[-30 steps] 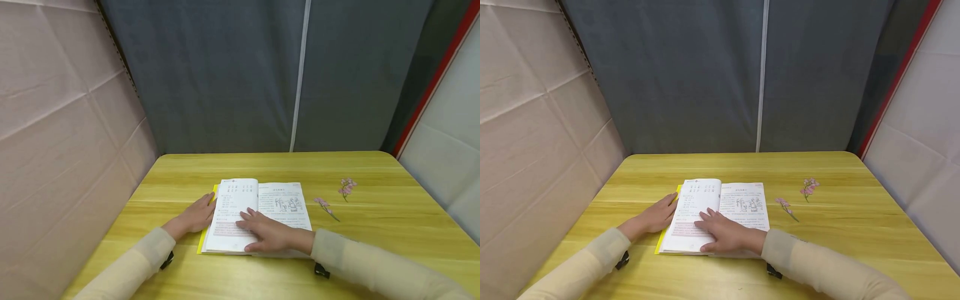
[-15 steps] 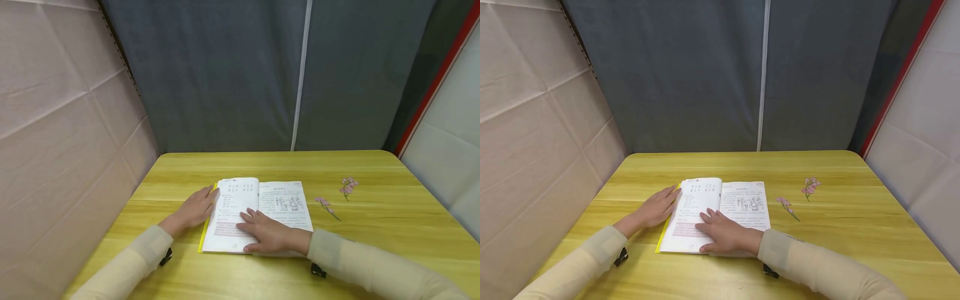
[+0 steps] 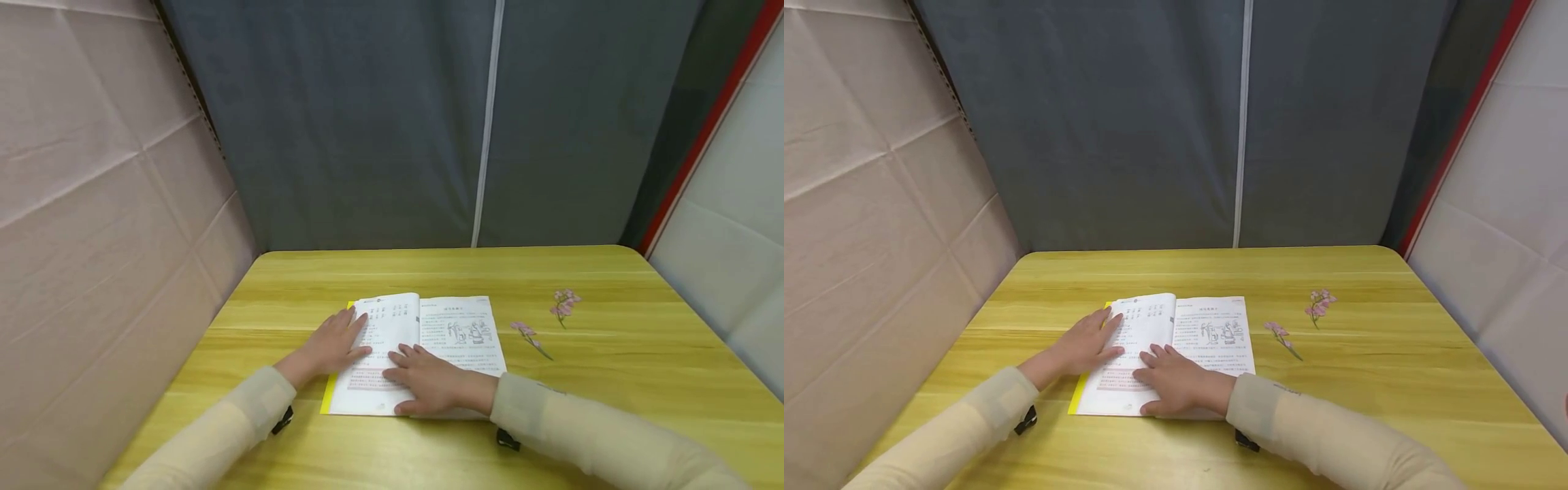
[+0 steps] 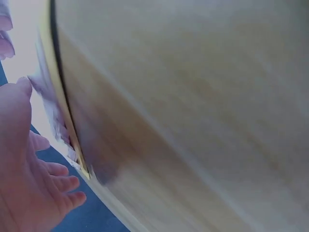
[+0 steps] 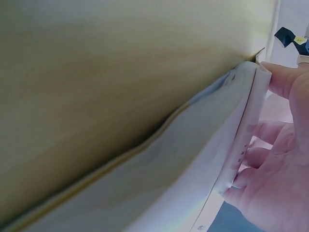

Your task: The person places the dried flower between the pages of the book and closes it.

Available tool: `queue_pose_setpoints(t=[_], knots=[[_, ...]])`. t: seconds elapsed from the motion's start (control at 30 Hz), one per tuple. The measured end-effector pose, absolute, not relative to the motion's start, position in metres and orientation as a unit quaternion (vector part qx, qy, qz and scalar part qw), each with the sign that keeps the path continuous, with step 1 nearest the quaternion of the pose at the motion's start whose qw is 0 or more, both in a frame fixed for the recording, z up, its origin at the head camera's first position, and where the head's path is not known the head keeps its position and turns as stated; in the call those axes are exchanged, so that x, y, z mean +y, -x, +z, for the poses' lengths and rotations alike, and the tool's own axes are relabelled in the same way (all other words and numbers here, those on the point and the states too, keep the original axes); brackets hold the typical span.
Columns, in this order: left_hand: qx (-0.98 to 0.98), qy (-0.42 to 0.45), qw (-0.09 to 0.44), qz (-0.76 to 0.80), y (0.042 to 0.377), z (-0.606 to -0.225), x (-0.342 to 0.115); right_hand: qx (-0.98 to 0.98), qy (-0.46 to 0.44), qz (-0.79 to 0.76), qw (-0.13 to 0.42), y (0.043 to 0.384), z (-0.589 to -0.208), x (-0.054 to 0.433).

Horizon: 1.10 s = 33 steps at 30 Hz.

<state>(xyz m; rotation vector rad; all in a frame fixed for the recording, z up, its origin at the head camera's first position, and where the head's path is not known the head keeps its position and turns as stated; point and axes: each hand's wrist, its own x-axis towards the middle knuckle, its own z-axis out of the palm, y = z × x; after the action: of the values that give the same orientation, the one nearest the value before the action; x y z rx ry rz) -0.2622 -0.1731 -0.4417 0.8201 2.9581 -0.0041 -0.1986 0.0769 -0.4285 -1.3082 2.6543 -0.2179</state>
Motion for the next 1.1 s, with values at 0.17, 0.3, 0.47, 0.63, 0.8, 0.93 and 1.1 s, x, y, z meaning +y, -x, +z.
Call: queue_pose_setpoints(t=[0.17,0.3,0.47,0.63,0.8,0.93,1.1], knots=[[0.968,-0.244,0.052,-0.024,0.263,-0.446,-0.174,0.894,0.435,-0.068,0.089,0.199,-0.429,0.075],[0.97,-0.232,0.071,-0.008,0.263,-0.447,-0.174,0.893,0.436,-0.074,0.089,0.198,-0.43,0.076],[0.97,-0.233,0.076,0.0,0.263,-0.448,-0.174,0.888,0.443,-0.091,0.081,0.199,-0.431,0.079],[0.969,-0.236,0.073,-0.004,0.264,-0.448,-0.174,0.883,0.439,-0.14,0.092,0.199,-0.428,0.086],[0.968,-0.242,0.071,-0.002,0.264,-0.447,-0.173,0.881,0.43,-0.179,0.077,0.203,-0.415,0.099],[0.966,-0.246,0.074,-0.006,0.264,-0.447,-0.173,0.885,0.408,-0.221,0.038,0.208,-0.406,0.118],[0.966,-0.249,0.073,-0.017,0.264,-0.449,-0.175,0.889,0.353,-0.29,-0.022,0.217,-0.405,0.151]])
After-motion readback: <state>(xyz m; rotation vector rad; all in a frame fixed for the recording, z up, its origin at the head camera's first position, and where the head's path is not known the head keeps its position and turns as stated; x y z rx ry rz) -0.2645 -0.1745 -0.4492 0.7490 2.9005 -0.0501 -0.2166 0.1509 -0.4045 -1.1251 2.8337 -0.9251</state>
